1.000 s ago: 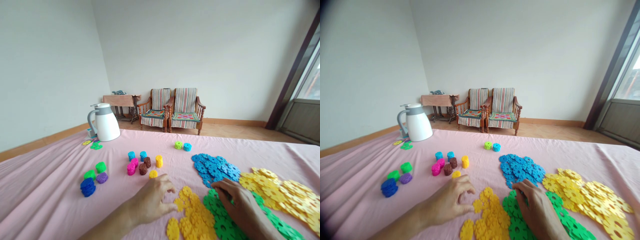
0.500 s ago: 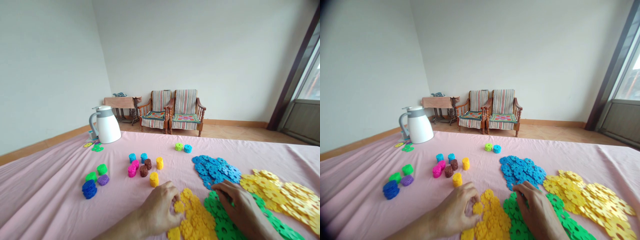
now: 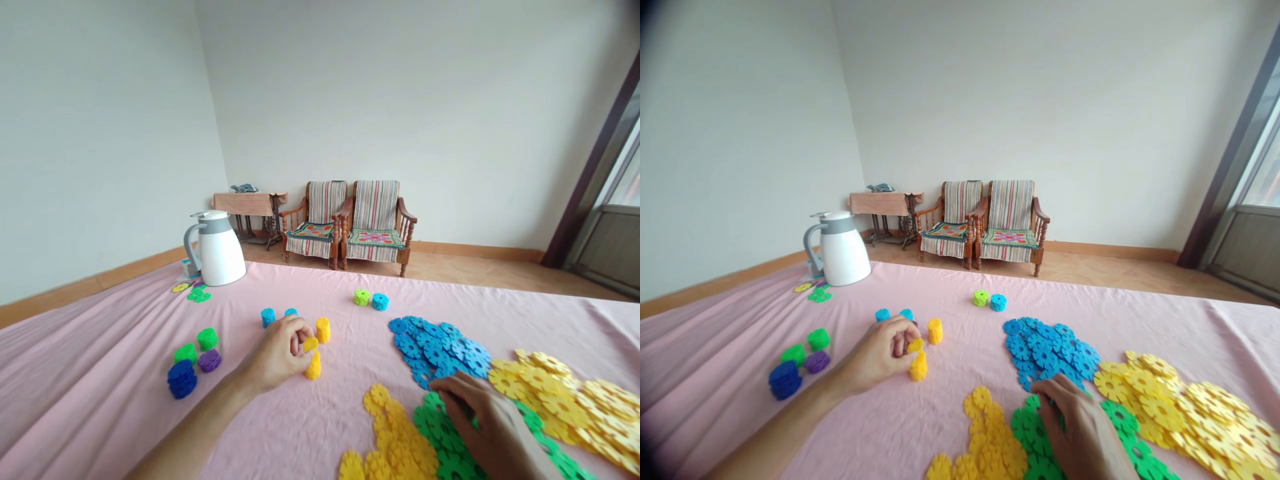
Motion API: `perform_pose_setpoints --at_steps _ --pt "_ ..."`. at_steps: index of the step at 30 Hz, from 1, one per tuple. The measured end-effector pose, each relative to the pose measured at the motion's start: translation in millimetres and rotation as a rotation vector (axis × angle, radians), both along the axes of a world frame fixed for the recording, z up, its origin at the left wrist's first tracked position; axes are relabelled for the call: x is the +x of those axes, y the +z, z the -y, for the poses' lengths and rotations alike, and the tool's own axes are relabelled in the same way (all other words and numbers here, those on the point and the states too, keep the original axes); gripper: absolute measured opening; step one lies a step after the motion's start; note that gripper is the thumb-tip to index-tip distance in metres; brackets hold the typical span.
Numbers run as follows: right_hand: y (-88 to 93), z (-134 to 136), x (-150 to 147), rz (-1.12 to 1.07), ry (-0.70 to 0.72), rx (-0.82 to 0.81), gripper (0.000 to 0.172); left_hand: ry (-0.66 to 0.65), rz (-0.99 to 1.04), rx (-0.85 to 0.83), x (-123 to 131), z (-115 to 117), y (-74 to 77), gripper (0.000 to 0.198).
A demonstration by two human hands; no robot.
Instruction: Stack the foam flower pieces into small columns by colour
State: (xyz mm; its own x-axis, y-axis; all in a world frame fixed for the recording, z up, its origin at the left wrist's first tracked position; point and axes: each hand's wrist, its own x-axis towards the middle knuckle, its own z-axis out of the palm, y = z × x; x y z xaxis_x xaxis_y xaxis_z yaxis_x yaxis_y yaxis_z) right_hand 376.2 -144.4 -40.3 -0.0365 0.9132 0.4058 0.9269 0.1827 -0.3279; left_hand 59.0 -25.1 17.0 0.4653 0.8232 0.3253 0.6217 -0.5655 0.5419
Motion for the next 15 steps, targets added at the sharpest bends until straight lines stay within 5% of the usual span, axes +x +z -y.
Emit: perform_pose_setpoints --at_steps 15 --pt "7.4 1.2 -3.9 0.004 -0.007 0.001 0.026 -0.033 -0.109 0.002 3.4 10.2 7.1 0.014"
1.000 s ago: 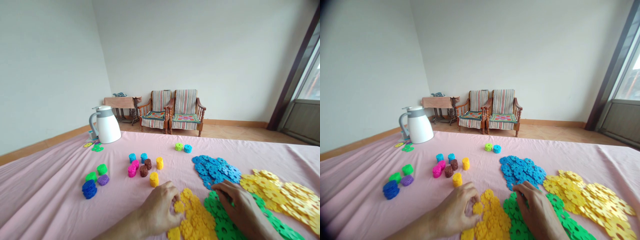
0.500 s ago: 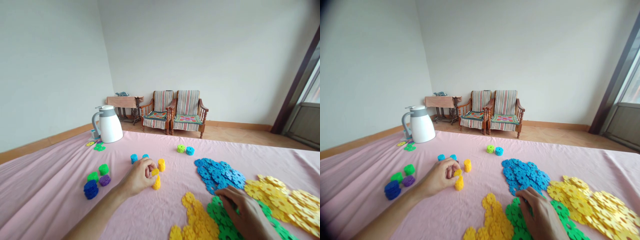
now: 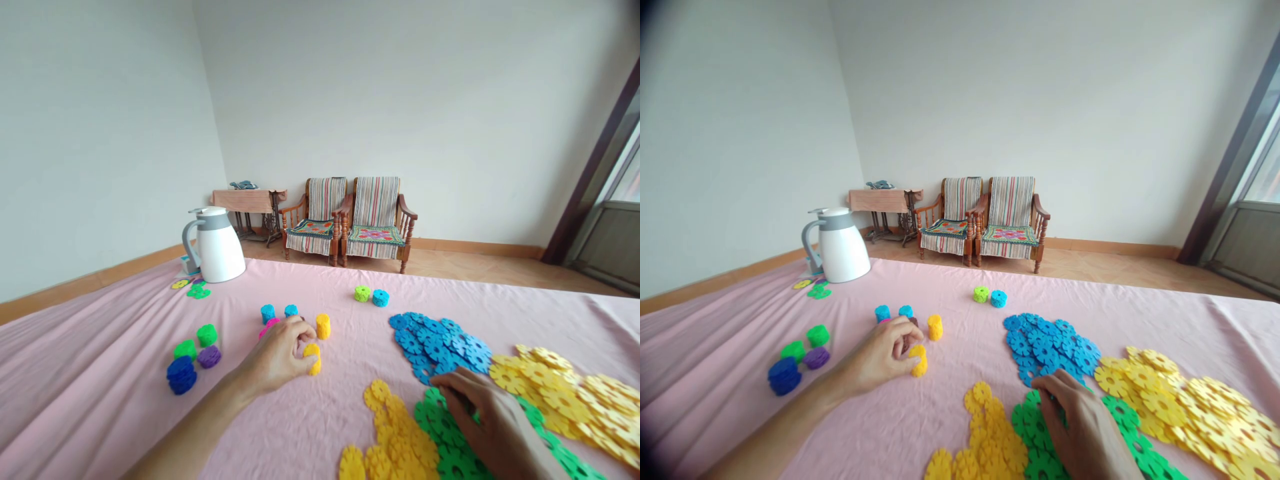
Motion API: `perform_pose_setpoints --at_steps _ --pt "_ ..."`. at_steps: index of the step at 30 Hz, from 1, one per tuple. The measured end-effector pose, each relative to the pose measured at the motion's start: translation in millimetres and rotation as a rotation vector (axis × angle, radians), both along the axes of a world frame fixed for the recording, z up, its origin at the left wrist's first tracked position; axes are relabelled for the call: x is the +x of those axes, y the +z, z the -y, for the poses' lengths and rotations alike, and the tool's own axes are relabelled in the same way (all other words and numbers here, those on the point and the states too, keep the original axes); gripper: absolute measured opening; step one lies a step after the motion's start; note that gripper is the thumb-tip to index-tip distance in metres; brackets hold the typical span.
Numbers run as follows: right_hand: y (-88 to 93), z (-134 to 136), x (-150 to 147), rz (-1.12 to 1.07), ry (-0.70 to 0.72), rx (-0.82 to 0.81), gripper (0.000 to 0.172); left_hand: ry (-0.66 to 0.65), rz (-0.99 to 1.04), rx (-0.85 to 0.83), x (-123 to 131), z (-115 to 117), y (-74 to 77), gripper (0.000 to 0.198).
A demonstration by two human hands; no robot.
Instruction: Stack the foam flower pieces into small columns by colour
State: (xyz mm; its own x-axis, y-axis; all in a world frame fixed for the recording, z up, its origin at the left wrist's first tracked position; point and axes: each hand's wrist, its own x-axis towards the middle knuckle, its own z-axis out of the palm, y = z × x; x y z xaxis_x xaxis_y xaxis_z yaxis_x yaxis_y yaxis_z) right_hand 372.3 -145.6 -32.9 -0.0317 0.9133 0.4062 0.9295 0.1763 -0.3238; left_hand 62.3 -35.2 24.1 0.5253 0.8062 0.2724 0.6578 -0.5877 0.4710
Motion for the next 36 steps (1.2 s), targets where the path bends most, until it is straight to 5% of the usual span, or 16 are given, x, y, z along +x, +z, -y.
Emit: perform_pose_setpoints --at_steps 3,7,14,31,36 --pt "-0.6 1.1 -0.9 0.010 -0.010 -0.031 0.027 -0.080 0.008 -0.018 5.1 11.9 11.5 0.009" --pt "-0.5 3.2 -3.1 0.012 -0.031 -0.047 0.028 -0.455 -0.142 -0.170 13.0 31.1 20.3 0.014" --pt "0.1 2.6 -0.6 0.006 -0.021 -0.062 0.027 -0.713 -0.211 -0.203 27.5 46.7 6.1 0.031" --pt "2.4 3.3 -1.7 0.022 -0.037 -0.008 0.026 -0.723 -0.176 -0.191 32.2 52.1 0.5 0.033" --pt "0.4 2.5 0.4 0.019 -0.030 0.014 0.027 -0.507 -0.095 -0.207 18.8 36.3 12.9 0.027"
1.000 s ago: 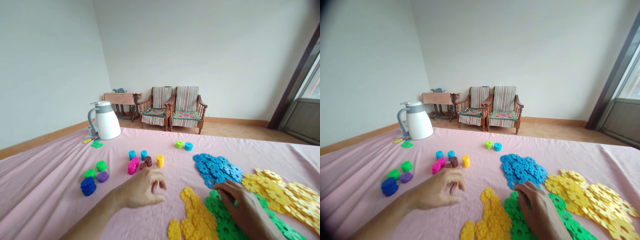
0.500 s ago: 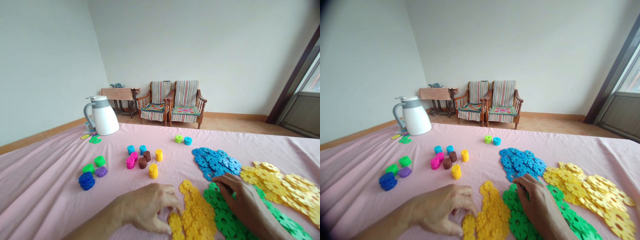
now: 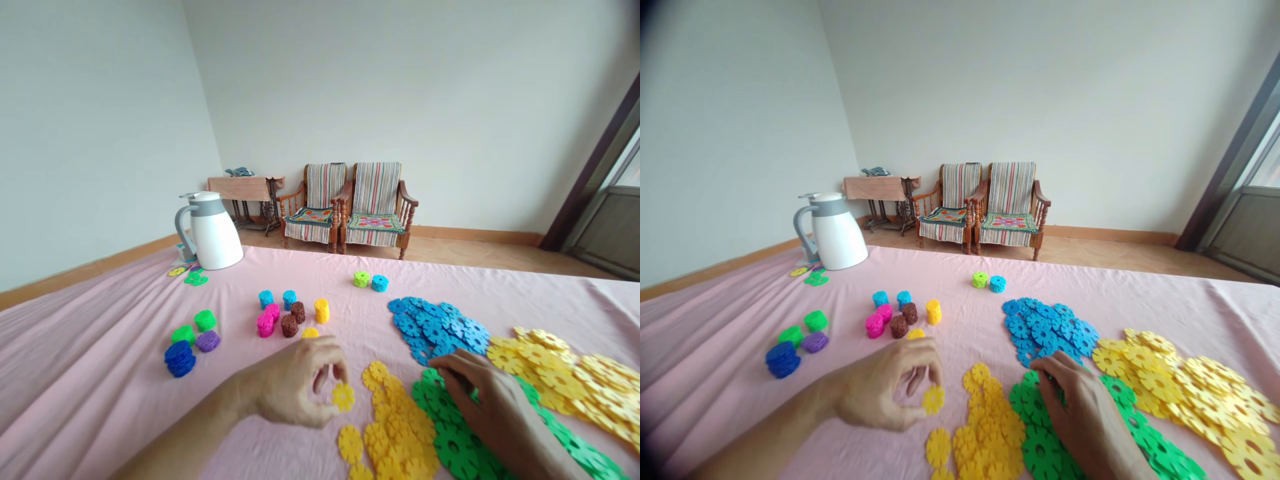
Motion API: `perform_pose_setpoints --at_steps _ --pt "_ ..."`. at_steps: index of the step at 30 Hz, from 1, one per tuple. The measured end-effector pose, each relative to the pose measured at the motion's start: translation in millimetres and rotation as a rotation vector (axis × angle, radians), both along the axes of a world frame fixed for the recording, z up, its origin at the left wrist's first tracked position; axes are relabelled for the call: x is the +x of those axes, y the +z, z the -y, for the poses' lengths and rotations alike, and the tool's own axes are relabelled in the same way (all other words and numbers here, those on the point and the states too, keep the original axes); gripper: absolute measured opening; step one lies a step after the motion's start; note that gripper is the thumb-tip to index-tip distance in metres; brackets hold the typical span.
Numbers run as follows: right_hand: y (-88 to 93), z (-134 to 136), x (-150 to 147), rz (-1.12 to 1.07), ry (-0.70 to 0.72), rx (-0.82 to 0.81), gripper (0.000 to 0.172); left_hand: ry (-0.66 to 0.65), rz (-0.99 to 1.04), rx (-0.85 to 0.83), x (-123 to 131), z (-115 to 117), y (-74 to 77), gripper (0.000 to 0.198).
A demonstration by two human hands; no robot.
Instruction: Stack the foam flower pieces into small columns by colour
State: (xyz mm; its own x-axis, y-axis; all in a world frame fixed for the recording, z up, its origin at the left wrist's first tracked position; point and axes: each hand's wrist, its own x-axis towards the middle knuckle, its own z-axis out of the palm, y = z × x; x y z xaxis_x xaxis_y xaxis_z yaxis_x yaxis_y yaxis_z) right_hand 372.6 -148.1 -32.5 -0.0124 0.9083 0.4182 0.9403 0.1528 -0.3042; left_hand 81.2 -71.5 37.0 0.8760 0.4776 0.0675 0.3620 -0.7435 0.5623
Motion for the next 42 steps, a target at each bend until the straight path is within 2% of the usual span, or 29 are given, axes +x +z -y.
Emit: perform_pose_setpoints --at_steps 3,7,16,21,25,28,31,34,37,42 --pt "-0.9 0.1 0.7 -0.002 0.011 -0.015 0.026 0.243 0.118 0.050 -13.1 -19.0 4.3 0.022" --pt "-1.2 0.1 0.2 -0.011 0.025 -0.036 0.025 0.403 0.174 0.053 -23.8 -39.6 -1.2 0.020" --pt "0.2 1.2 -2.8 0.002 0.020 -0.051 0.026 0.458 0.043 0.073 -26.0 -47.1 -13.9 0.019" --pt "1.2 1.3 -3.6 0.009 0.023 -0.011 0.026 0.440 0.044 0.056 -27.5 -47.4 -11.2 0.021" --pt "1.7 1.7 -2.0 -0.010 -0.013 0.019 0.026 0.343 0.105 0.051 -22.7 -35.8 0.5 0.019" --pt "1.9 2.1 -1.3 -0.021 -0.019 0.021 0.026 0.132 0.056 0.051 -13.9 -20.4 4.3 0.013" --pt "3.3 3.5 -5.7 -0.018 0.010 -0.008 0.025 -0.106 -0.036 0.035 -3.5 -6.5 -1.1 0.020" --pt "6.2 5.5 -14.8 -0.022 0.056 -0.037 0.025 -0.248 -0.053 0.038 4.8 1.9 -9.4 0.025" --pt "8.3 6.8 -22.8 -0.026 0.081 -0.039 0.025 -0.298 -0.048 0.068 9.4 6.2 -13.9 0.026" --pt "6.2 5.0 -24.4 -0.030 0.068 -0.015 0.026 -0.307 -0.028 0.097 12.1 9.8 -17.6 0.026"
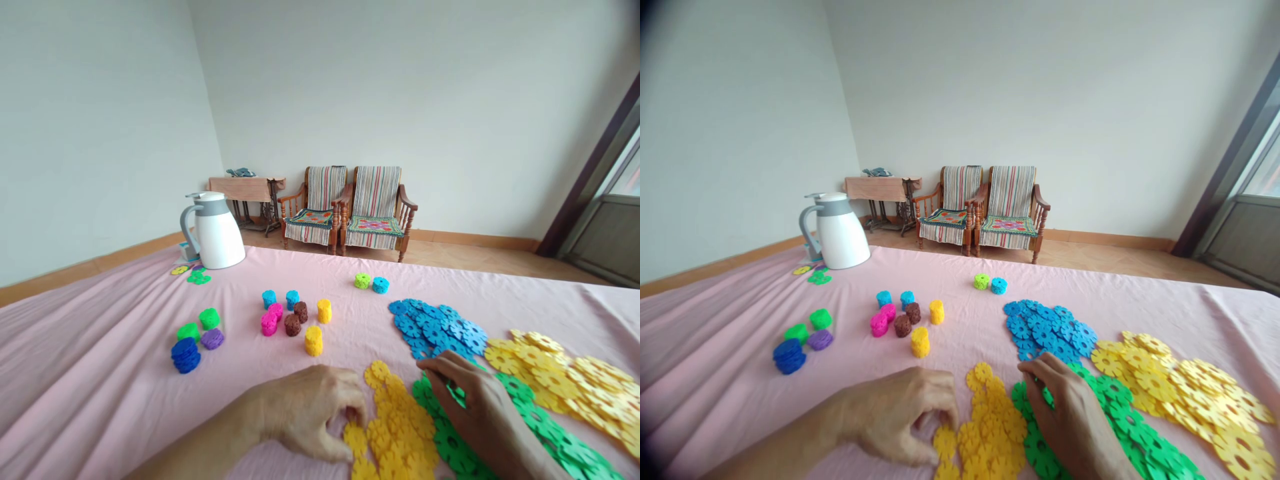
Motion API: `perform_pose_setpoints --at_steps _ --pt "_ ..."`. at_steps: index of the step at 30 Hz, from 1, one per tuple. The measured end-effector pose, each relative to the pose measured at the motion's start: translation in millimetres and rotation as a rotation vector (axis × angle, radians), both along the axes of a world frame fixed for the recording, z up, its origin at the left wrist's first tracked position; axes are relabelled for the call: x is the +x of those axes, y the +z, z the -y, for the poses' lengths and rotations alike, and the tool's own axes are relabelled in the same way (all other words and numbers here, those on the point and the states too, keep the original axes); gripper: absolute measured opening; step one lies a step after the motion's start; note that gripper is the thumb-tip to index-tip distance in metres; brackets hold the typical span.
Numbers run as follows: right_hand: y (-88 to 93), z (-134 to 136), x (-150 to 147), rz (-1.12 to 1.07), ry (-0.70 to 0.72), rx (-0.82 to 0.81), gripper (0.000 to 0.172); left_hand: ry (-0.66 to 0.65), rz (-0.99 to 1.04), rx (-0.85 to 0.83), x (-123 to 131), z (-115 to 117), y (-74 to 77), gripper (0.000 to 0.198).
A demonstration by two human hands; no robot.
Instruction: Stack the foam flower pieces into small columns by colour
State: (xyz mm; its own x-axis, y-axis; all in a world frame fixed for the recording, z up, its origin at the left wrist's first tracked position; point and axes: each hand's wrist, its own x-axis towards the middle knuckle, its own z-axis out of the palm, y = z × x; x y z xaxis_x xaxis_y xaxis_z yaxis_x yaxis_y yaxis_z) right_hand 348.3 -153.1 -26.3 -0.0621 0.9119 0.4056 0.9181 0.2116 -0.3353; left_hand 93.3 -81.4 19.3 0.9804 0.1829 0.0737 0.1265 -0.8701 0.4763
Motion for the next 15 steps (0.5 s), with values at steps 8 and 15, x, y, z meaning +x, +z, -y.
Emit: perform_pose_setpoints --at_steps 8,15 --pt "12.9 -2.3 -11.5 0.037 -0.002 -0.064 0.028 0.067 -0.027 -0.036 -0.4 3.4 -7.0 0.032" --pt "34.6 -1.7 -42.0 0.116 0.041 -0.182 0.029 0.087 -0.049 -0.106 -3.0 0.3 1.2 0.030"
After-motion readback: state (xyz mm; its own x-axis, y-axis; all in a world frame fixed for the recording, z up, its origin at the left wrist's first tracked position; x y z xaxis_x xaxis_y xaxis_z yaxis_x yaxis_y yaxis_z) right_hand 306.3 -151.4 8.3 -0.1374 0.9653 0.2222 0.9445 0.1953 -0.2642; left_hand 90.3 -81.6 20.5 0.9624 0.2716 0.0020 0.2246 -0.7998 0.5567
